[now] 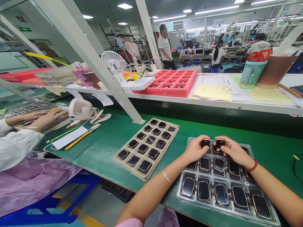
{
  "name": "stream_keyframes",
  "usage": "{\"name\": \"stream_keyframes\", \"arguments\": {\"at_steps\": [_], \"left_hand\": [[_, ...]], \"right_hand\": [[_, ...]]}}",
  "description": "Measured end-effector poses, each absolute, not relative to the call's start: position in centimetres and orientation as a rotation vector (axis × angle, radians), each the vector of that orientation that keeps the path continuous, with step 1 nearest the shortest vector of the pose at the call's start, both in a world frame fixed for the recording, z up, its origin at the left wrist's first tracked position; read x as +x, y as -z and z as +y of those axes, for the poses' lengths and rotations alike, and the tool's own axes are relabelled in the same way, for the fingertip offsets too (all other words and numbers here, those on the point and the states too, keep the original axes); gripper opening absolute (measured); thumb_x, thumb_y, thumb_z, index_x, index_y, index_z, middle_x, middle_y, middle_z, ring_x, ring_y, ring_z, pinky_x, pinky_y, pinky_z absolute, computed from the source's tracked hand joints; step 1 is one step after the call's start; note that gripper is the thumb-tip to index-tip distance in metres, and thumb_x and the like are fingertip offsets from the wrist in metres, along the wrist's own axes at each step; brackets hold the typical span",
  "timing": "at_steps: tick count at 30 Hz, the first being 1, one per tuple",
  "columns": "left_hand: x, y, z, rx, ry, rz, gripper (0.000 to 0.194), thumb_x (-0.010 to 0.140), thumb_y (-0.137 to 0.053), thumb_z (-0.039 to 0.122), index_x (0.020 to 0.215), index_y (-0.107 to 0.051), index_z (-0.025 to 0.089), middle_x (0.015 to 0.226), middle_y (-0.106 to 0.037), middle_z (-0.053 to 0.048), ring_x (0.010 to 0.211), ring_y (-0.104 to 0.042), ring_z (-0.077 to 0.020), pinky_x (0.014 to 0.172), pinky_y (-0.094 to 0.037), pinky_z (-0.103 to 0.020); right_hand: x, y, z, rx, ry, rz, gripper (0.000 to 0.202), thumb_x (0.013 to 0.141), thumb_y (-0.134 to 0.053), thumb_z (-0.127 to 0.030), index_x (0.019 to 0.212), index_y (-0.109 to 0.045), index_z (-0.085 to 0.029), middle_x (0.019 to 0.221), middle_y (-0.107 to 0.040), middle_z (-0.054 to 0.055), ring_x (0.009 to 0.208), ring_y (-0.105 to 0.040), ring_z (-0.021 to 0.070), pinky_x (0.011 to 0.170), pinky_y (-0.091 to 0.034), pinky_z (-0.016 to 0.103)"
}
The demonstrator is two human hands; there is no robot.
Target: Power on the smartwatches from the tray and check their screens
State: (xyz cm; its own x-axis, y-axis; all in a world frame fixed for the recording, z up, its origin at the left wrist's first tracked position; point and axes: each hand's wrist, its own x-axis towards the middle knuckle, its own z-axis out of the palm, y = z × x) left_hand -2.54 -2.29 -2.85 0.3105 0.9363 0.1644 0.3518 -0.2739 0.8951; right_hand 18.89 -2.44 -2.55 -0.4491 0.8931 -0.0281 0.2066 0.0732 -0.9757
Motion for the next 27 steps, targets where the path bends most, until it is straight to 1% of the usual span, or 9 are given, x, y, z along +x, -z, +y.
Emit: {"name": "stream_keyframes", "arguments": {"at_steps": [3,7,10,12,15,20,22,25,27], "left_hand": [[-2.64,2.84,-2.21,1.788,-0.947,1.140,0.030,0.075,-0.052,0.014,0.103,-0.062,0.017,0.090,-0.067,-0.002,0.069,-0.056,-0.0115,0.065,-0.044,-0.022],[-2.68,2.91,-2.11,1.754,-0.947,1.153,0.035,0.074,-0.054,0.014,0.109,-0.059,0.017,0.093,-0.067,-0.003,0.062,-0.052,-0.0093,0.060,-0.042,-0.021],[-2.71,2.97,-2.15,1.779,-0.956,1.142,0.030,0.076,-0.052,0.016,0.105,-0.061,0.016,0.092,-0.066,-0.003,0.062,-0.051,-0.0090,0.061,-0.042,-0.021],[-2.73,3.03,-2.20,1.792,-0.962,1.145,0.032,0.075,-0.053,0.016,0.107,-0.060,0.017,0.092,-0.066,-0.003,0.059,-0.049,-0.0083,0.059,-0.040,-0.021],[-2.76,3.08,-2.21,1.804,-0.948,1.152,0.040,0.073,-0.056,0.016,0.113,-0.057,0.018,0.091,-0.066,-0.002,0.054,-0.045,-0.0068,0.054,-0.038,-0.020],[-2.82,3.03,-2.13,1.825,-0.944,1.137,0.033,0.076,-0.051,0.016,0.108,-0.060,0.018,0.089,-0.066,-0.002,0.053,-0.044,-0.0066,0.052,-0.037,-0.019],[-2.82,3.05,-2.15,1.821,-0.944,1.147,0.038,0.074,-0.051,0.013,0.111,-0.058,0.018,0.090,-0.066,-0.002,0.049,-0.041,-0.0051,0.050,-0.035,-0.019],[-2.77,3.10,-2.22,1.800,-0.929,1.128,0.046,0.072,-0.051,0.011,0.117,-0.053,0.019,0.093,-0.066,-0.001,0.045,-0.037,-0.0037,0.047,-0.033,-0.019],[-2.71,3.07,-2.24,1.778,-0.937,1.102,0.045,0.072,-0.051,0.012,0.117,-0.053,0.018,0.092,-0.066,-0.001,0.048,-0.040,-0.0047,0.048,-0.034,-0.019]], "right_hand": [[18.76,2.60,-2.52,-1.090,-1.402,-1.751,0.034,0.087,-0.049,-0.027,0.120,-0.049,-0.022,0.113,-0.063,0.009,0.086,-0.065,0.0206,0.061,-0.052,0.030],[18.66,2.55,-2.63,-0.999,-1.413,-1.814,0.036,0.083,-0.053,-0.021,0.120,-0.051,-0.024,0.114,-0.063,0.006,0.098,-0.063,0.0216,0.080,-0.053,0.036],[18.72,2.37,-2.63,-1.046,-1.410,-1.838,0.035,0.086,-0.049,-0.023,0.121,-0.051,-0.023,0.111,-0.065,0.008,0.089,-0.065,0.0212,0.070,-0.054,0.035],[18.75,2.23,-2.62,-1.075,-1.409,-1.827,0.035,0.086,-0.048,-0.024,0.121,-0.050,-0.022,0.110,-0.065,0.008,0.085,-0.066,0.0210,0.063,-0.052,0.032],[18.79,2.12,-2.60,-1.057,-1.414,-1.803,0.037,0.083,-0.051,-0.023,0.120,-0.050,-0.021,0.110,-0.065,0.008,0.090,-0.065,0.0212,0.066,-0.052,0.031],[18.83,2.20,-2.56,-1.101,-1.418,-1.837,0.034,0.087,-0.047,-0.026,0.120,-0.050,-0.021,0.111,-0.065,0.009,0.086,-0.066,0.0208,0.062,-0.052,0.031],[18.74,2.29,-2.59,-1.078,-1.411,-1.833,0.035,0.086,-0.049,-0.025,0.120,-0.051,-0.022,0.111,-0.065,0.008,0.089,-0.066,0.0215,0.070,-0.054,0.034],[18.56,2.37,-2.68,-1.006,-1.400,-1.820,0.038,0.082,-0.055,-0.022,0.120,-0.052,-0.023,0.112,-0.065,0.007,0.098,-0.064,0.0225,0.087,-0.052,0.040],[18.53,2.34,-2.71,-1.003,-1.387,-1.818,0.037,0.082,-0.056,-0.023,0.119,-0.053,-0.023,0.112,-0.065,0.007,0.097,-0.064,0.0226,0.089,-0.052,0.041]]}}
